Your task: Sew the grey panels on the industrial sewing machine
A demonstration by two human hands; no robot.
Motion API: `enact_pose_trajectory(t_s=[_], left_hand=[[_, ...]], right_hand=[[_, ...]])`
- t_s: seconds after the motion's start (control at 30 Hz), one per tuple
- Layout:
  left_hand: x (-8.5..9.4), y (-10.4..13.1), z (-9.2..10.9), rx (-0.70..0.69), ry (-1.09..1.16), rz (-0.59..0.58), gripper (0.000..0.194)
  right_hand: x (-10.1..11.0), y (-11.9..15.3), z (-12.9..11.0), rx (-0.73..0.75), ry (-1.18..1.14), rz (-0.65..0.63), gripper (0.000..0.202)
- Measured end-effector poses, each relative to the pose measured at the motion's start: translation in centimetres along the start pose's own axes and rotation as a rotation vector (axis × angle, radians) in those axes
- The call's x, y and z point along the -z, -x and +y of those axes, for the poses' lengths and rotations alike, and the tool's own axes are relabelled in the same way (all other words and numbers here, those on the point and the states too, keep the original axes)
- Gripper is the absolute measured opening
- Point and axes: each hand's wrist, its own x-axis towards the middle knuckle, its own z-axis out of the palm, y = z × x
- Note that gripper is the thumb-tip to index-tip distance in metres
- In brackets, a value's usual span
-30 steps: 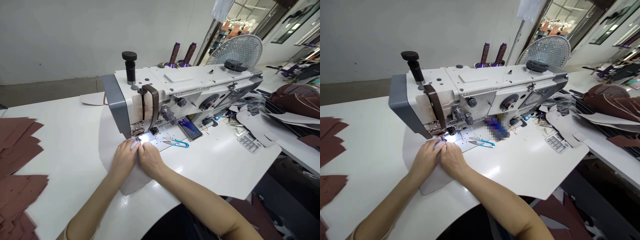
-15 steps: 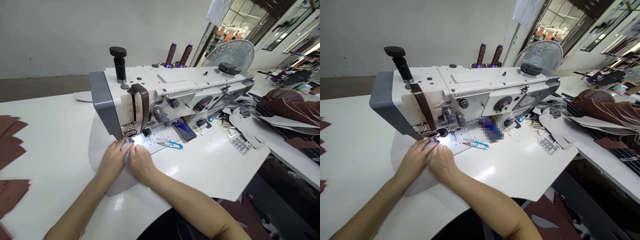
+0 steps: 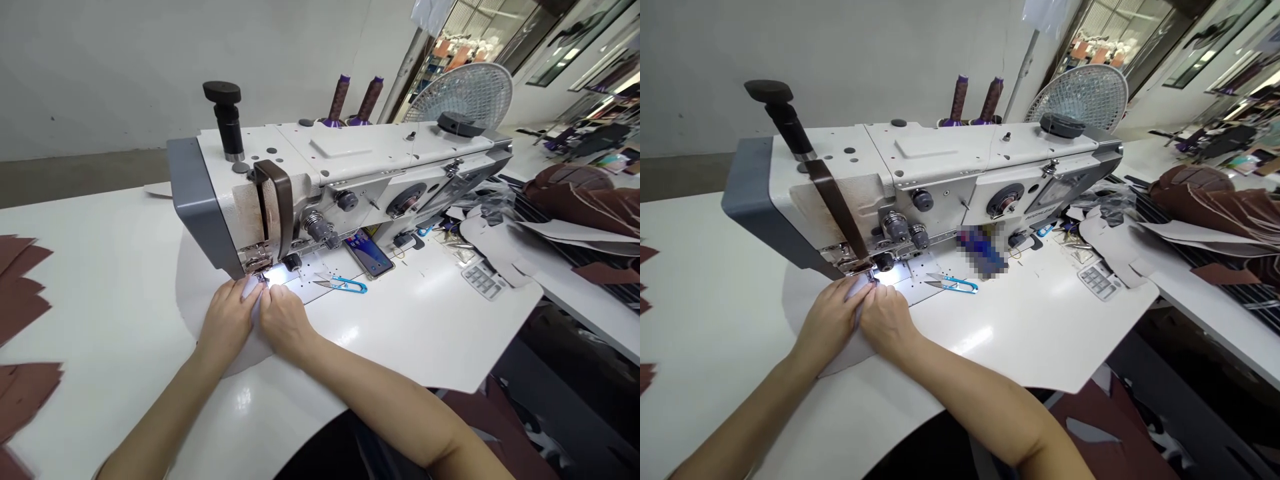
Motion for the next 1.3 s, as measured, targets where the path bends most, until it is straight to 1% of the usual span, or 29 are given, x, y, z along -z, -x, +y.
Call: enact_pose_trajectory(t_s=[0.33,0.6,0.87,0.97,1.13,1.3], left_hand=[[0.0,0.1,0.2,0.015,0.021,0.041,0.039],[0.1,0.1,0.3,0.024,0.034,0.024,0.037],[0.5,0.0,0.6,0.044,0.034,0.019,0.037],[0.5,0.1,0.9,0.039,0.021,0.043,0.036],[0.5,0.1,1.7,-0.032,-0.041,0.136,0.027],[0.4,0.0,1.4,-0.022,-0.076,0.121,0.026]], right_hand=[[0.2,-0.1,0.2,0.01,-0.024,-0.028,0.021],[0.5,-0.2,0.4,0.035,-0.009,-0.052,0.022],[0.0,-0.3,0.7,0.058,-0.02,-0.012,0.022],[0.1,-0.3,0.8,0.075,-0.025,-0.01,0.021],[0.2,-0.4,1.0,0.086,-0.035,0.0,0.019],[-0.2,-0.6,1.2,0.078,-0.062,-0.005,0.02]])
